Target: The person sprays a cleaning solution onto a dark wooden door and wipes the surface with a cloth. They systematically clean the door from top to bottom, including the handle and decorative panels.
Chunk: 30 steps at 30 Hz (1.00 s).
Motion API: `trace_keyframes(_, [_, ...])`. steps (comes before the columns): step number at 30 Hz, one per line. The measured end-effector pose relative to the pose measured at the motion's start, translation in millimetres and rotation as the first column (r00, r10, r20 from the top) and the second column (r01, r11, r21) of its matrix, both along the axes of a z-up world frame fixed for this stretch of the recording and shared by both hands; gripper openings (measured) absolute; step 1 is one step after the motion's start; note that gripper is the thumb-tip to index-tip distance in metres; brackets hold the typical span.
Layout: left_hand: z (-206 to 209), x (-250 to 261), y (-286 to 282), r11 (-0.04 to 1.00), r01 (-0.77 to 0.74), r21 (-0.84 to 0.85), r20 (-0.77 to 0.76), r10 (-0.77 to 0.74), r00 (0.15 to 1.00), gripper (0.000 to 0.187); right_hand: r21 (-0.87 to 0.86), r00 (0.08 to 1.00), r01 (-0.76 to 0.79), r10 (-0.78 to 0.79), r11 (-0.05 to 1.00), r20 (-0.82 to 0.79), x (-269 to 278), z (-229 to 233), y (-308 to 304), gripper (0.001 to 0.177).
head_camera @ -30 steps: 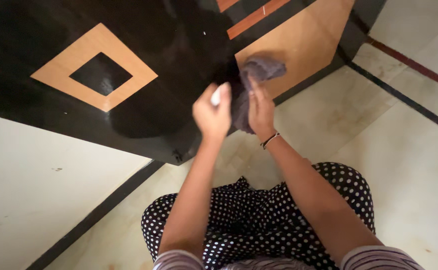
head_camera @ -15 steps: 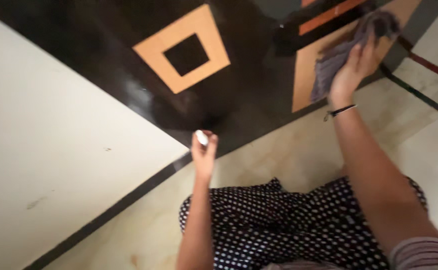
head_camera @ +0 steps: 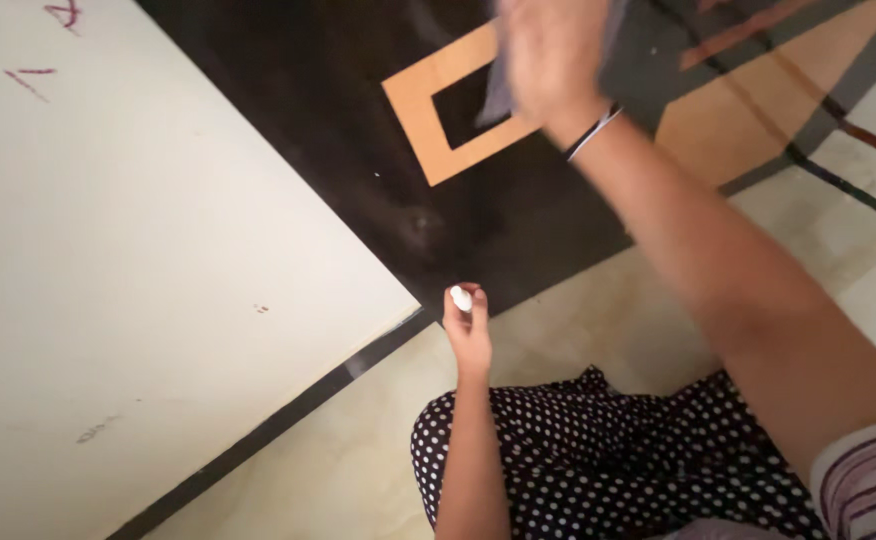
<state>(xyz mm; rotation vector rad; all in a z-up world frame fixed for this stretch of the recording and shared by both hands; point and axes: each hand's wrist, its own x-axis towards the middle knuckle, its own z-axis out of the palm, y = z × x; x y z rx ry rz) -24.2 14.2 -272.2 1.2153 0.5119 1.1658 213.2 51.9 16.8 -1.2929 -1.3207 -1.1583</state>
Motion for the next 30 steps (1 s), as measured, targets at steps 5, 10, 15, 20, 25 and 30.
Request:
trace_keyframes(5, [-2, -3, 5, 0.988, -0.143, -0.051, 0.052, 0.145, 0.988, 0.009, -0.229, 0.848, 0.120, 0.020, 0.966, 0.529, -110, -21, 2, 0.046])
trace_keyframes(10, [-11, -14, 2, 0.929, -0.359, -0.090, 0.040, 0.363, 0.931, 0.009, -0.827, 0.688, -0.016, 0.606, 0.561, 0.399, -104, -165, 1, 0.044])
trace_keyframes(15, [-23, -14, -4, 0.921, -0.387, 0.051, 0.129, 0.378, 0.917, 0.008, -0.879, 0.538, 0.008, 0.738, 0.478, 0.406, -41, -238, -18, 0.053])
trace_keyframes(20, [-17, 1, -4, 0.930, -0.337, 0.146, 0.052, 0.332, 0.942, 0.006, -0.822, 0.545, 0.157, 0.646, 0.548, 0.534, -37, -153, -18, 0.045])
trace_keyframes(25, [-5, -1, -8, 0.942, -0.321, 0.094, -0.025, 0.325, 0.945, 0.006, -0.487, 0.635, 0.101, 0.321, 0.867, 0.703, -43, -8, -33, 0.034])
trace_keyframes(30, [0, -5, -12, 0.947, -0.319, -0.017, 0.073, 0.320, 0.945, 0.008, -0.664, 0.954, -0.242, 0.297, 0.708, -0.031, -15, 41, -17, 0.031])
